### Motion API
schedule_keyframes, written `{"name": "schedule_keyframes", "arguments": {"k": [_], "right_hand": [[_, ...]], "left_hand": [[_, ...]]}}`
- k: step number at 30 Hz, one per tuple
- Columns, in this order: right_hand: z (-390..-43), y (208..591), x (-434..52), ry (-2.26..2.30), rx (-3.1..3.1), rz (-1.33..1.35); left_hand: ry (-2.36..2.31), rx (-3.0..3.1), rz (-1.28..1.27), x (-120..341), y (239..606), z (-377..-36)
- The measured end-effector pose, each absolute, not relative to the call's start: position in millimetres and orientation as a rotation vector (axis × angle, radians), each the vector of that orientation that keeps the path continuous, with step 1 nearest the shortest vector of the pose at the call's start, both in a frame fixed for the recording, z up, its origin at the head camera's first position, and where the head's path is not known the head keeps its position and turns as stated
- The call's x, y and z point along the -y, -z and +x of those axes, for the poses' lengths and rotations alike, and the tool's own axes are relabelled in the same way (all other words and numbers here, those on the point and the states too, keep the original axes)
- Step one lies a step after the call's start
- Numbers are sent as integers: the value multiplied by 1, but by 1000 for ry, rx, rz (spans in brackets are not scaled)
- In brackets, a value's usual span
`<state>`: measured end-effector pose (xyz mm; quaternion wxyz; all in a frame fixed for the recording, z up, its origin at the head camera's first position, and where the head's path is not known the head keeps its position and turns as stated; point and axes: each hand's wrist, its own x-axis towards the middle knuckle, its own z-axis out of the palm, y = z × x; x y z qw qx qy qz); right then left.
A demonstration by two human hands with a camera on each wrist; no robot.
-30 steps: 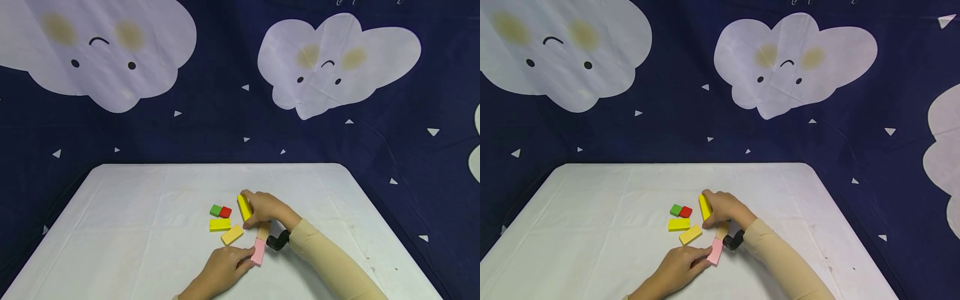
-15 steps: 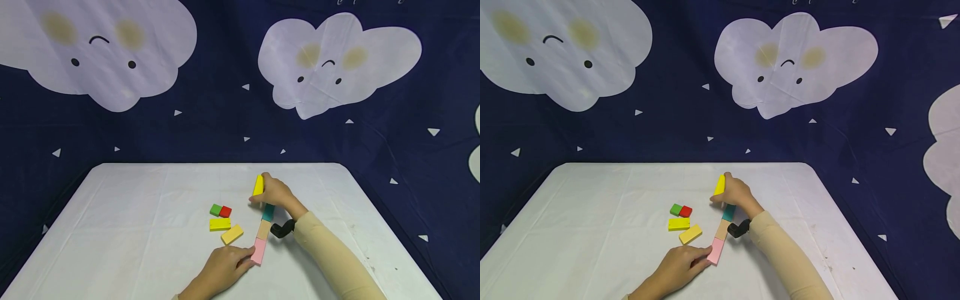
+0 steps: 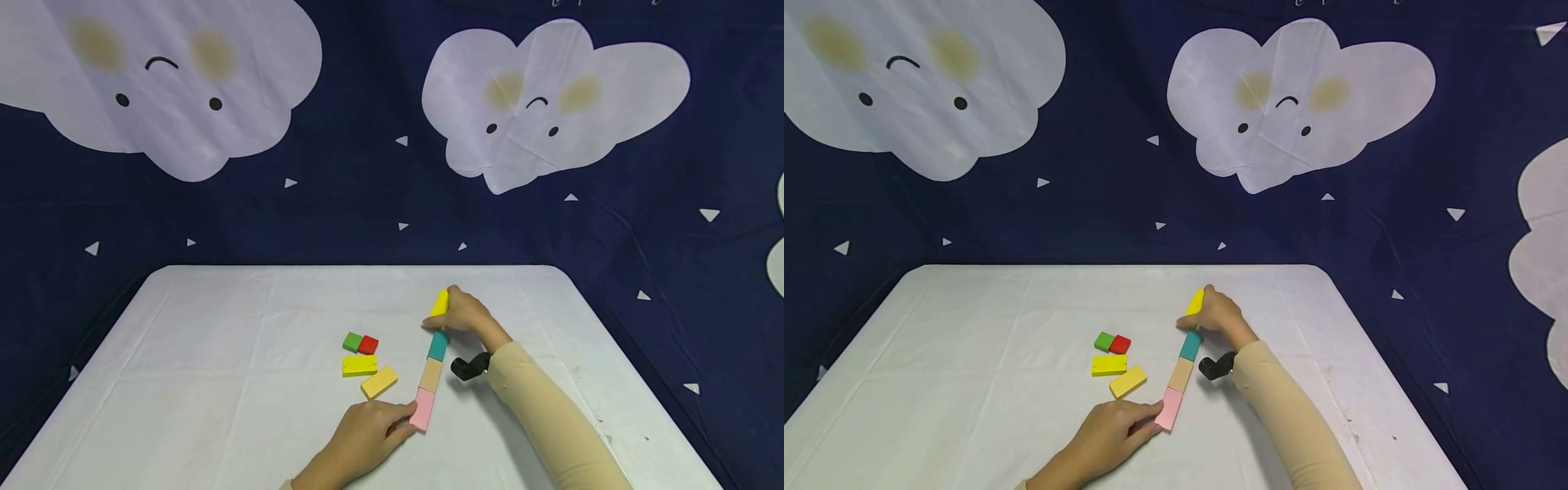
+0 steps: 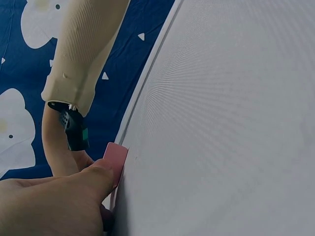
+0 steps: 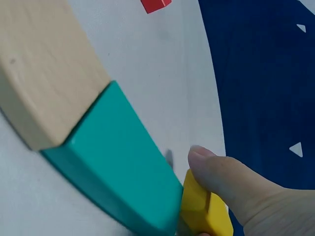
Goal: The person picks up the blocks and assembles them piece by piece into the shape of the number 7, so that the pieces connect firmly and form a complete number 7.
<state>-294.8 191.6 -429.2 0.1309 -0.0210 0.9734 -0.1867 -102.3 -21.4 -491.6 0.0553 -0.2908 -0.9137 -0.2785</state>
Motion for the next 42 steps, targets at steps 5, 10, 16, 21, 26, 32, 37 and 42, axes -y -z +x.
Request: {"name": "schedule_keyframes", "arguments": {"k": [5,10,16,21,26,32,37,42], "right_hand": [[-294,430,-193,503,-2795,-91],[-293,431,-194,492,-2776,-116],[-291,430,-196,519,-2743,-140],[-291,430,-199,528,-2715,-148],[-291,430,-202,521,-2715,-146],[-287,427,-201,482,-2712,-135],[-284,426,-200,463,-2713,-109],[-283,429,-200,438,-2724,-109]], "left_hand": [[845,2807,-863,21,491,-102],[846,2799,-872,21,491,-102],[845,2826,-869,21,489,-102],[843,2834,-862,21,487,-102],[839,2827,-871,21,486,-102],[837,2819,-866,21,486,-102],[831,2804,-869,21,487,-102],[824,2790,-873,21,488,-102]]}}
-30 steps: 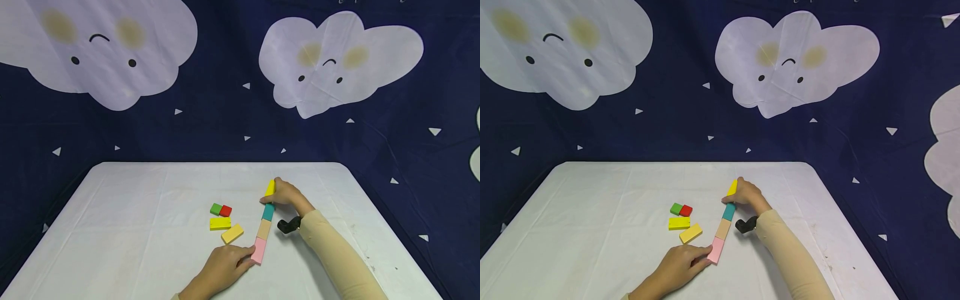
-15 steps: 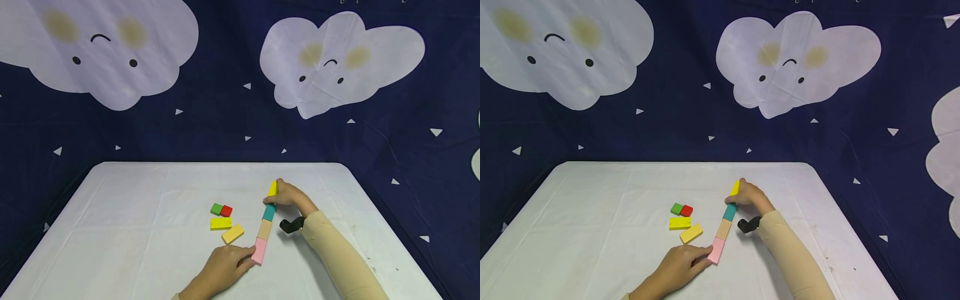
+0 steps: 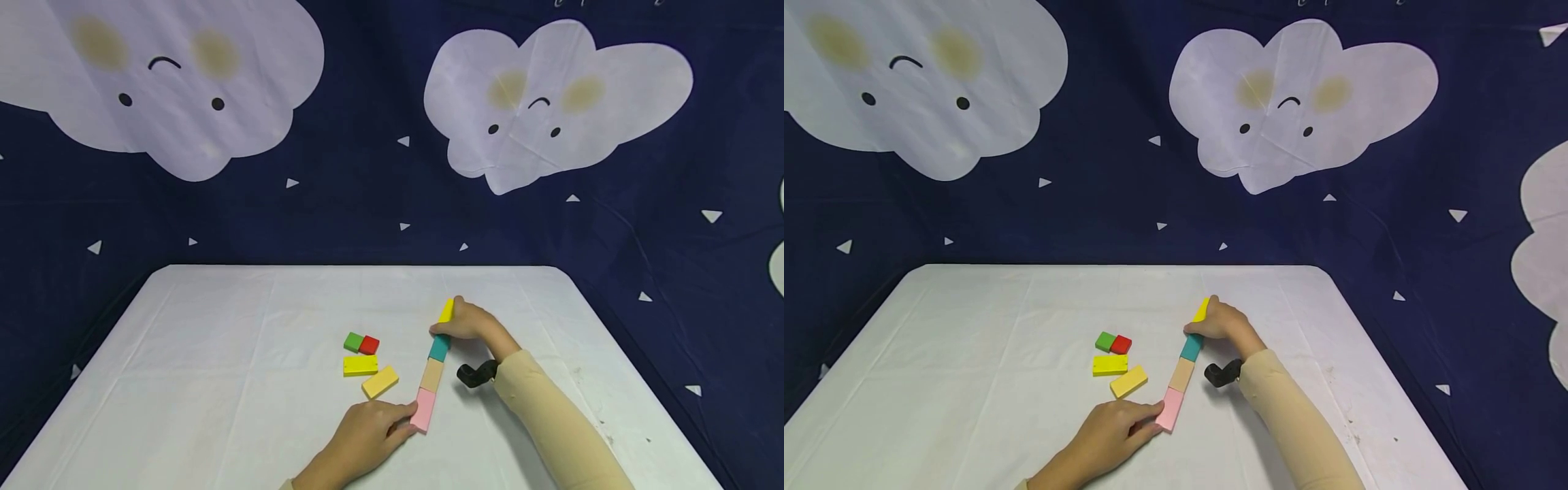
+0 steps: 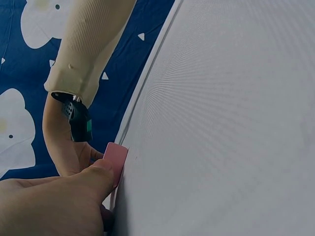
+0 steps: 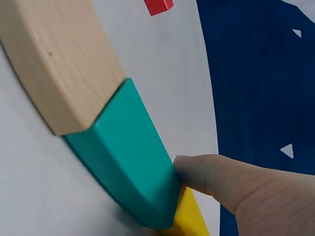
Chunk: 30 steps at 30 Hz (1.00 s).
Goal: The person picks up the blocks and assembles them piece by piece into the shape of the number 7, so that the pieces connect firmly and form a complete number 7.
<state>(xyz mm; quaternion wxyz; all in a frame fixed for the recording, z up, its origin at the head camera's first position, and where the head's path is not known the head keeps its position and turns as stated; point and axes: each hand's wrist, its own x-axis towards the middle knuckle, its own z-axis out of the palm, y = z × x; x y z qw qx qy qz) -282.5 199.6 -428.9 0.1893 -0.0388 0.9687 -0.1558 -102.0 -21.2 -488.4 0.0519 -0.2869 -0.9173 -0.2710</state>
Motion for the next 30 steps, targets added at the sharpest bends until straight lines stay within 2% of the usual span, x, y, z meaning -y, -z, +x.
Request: {"name": "schedule_keyframes", "arguments": {"k": [30], "right_hand": [[-281,429,-197,586,-2638,-69]], "left_hand": [[829,2816,-873,21,488,-102]]}}
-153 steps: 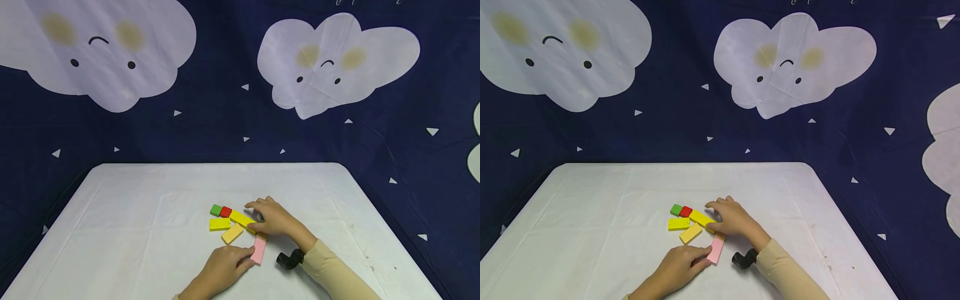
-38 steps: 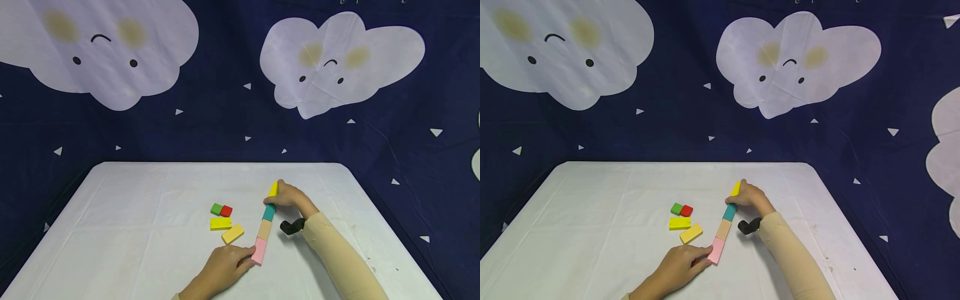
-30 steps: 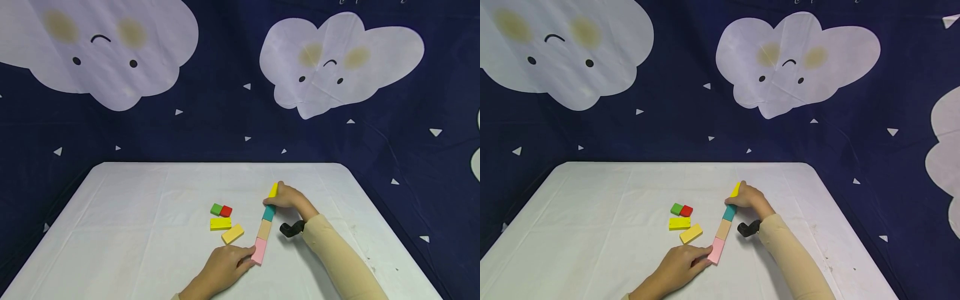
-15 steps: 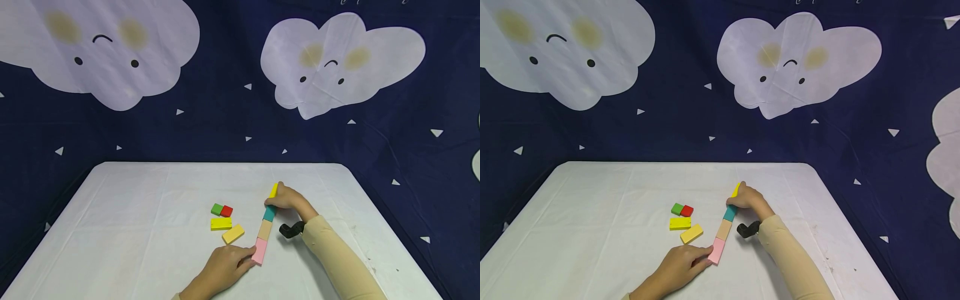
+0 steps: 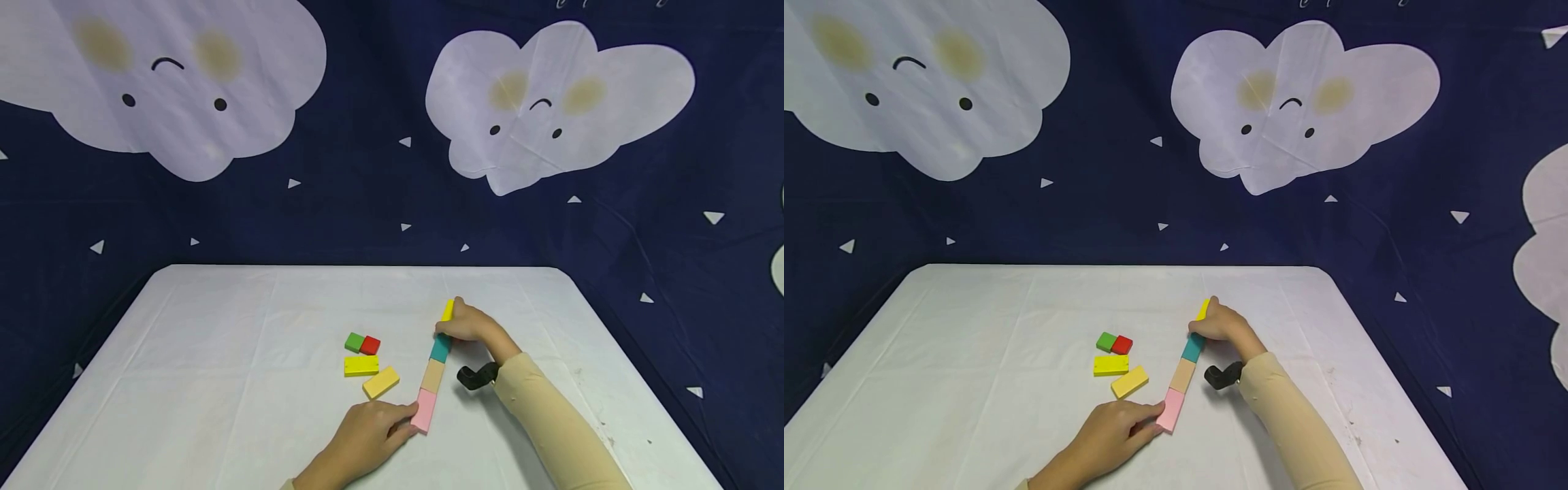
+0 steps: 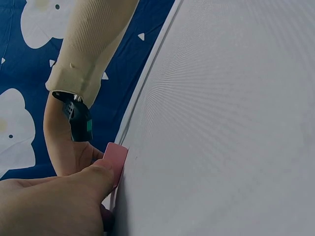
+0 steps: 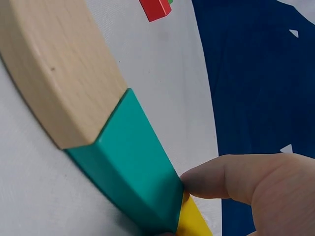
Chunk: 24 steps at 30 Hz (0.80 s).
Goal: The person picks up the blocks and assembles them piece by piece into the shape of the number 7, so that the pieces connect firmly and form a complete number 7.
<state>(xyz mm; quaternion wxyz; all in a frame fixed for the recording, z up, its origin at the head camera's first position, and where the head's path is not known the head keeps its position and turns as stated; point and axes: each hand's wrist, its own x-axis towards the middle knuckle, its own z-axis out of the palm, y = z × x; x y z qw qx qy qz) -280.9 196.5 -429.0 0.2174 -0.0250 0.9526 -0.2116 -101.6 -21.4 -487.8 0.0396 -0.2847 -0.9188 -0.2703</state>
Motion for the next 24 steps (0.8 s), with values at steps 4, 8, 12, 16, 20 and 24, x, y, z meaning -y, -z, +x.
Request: {"name": "schedule_keyframes", "arguments": {"k": [4,8,12,16,20,24], "right_hand": [[-281,430,-197,614,-2630,-62],[-279,430,-197,513,-2670,-56],[-277,431,-196,395,-2774,-10],[-277,430,-189,465,-2884,-43],[-277,432,-179,581,-2941,-184],[-277,436,-168,675,-2914,-365]], "left_hand": [[829,2815,-871,21,488,-102],[827,2806,-872,21,489,-102],[824,2787,-881,21,489,-101],[827,2774,-887,22,489,-101],[833,2761,-896,23,489,-102],[826,2729,-903,23,490,-102]]}}
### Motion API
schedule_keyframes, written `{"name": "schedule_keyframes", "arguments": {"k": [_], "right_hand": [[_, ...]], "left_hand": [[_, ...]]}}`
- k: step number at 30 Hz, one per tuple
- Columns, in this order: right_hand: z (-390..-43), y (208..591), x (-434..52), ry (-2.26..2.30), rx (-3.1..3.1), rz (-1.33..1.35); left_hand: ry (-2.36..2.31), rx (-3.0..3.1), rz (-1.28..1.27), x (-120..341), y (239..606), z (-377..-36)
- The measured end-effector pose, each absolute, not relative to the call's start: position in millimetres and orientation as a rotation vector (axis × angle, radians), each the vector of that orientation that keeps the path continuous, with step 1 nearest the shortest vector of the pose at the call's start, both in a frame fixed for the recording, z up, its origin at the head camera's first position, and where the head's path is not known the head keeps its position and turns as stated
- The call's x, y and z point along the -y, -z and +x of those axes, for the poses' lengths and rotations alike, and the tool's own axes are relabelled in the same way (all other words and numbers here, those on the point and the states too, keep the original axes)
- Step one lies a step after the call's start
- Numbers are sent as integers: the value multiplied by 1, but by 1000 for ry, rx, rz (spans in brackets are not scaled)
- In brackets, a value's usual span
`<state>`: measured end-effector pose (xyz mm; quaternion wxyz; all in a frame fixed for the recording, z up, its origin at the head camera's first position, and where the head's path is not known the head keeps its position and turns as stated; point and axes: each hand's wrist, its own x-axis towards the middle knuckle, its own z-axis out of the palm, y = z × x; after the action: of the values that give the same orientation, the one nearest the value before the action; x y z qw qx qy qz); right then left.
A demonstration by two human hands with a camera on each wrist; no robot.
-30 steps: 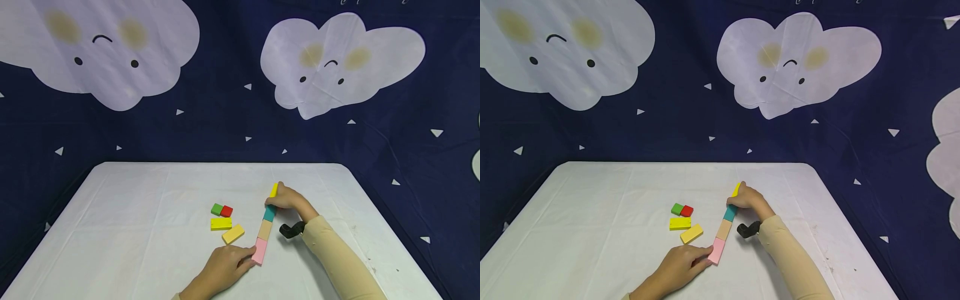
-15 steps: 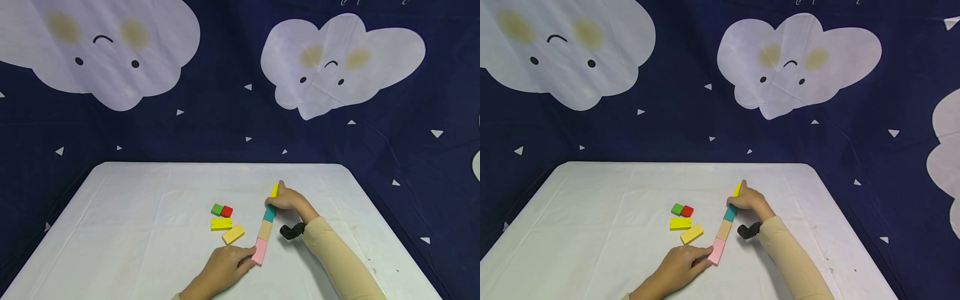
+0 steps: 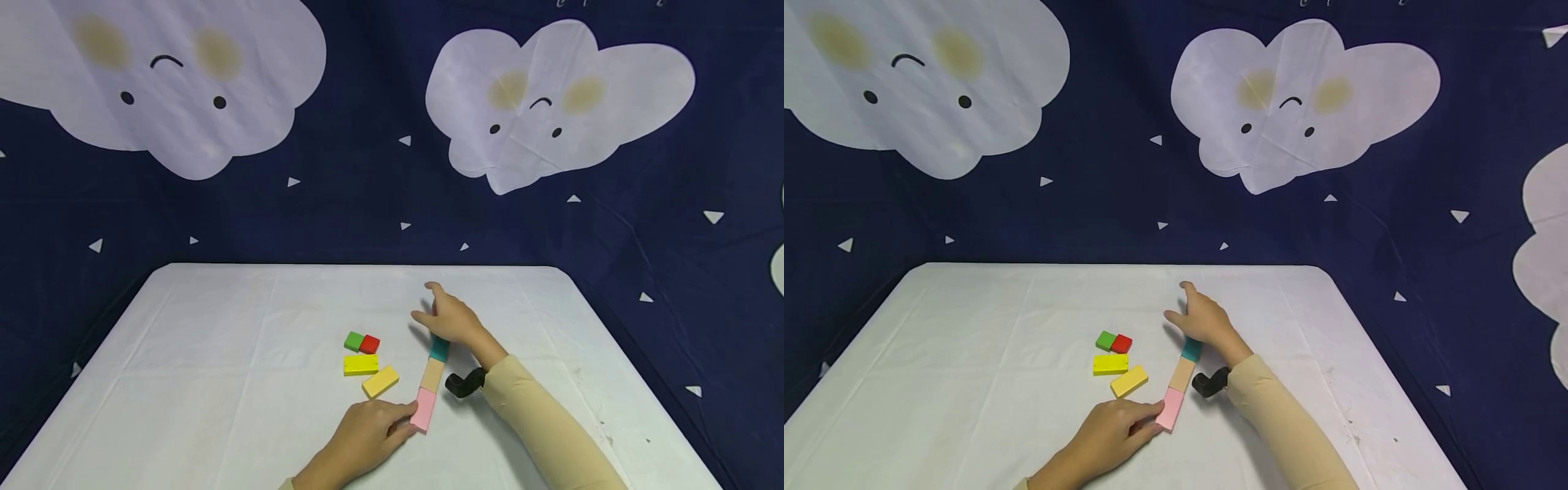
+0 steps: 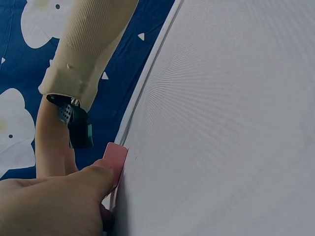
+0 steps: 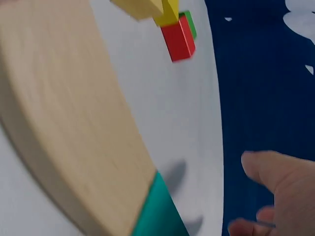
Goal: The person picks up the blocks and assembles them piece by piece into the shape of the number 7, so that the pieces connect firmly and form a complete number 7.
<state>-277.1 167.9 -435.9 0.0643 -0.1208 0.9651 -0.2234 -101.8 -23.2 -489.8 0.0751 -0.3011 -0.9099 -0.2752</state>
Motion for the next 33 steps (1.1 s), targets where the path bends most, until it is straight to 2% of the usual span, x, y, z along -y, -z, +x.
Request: {"name": "schedule_keyframes", "arguments": {"k": [6,12,24,33], "right_hand": [[-272,440,-148,709,-2804,-620],[-267,441,-129,654,-2736,-744],[-261,441,-102,423,-2725,-824],[-261,437,-101,416,-2708,-816]], "left_hand": [[827,2732,-911,24,490,-103],[843,2717,-917,24,489,-104],[826,2685,-909,23,490,-102],[831,2663,-919,23,493,-102]]}}
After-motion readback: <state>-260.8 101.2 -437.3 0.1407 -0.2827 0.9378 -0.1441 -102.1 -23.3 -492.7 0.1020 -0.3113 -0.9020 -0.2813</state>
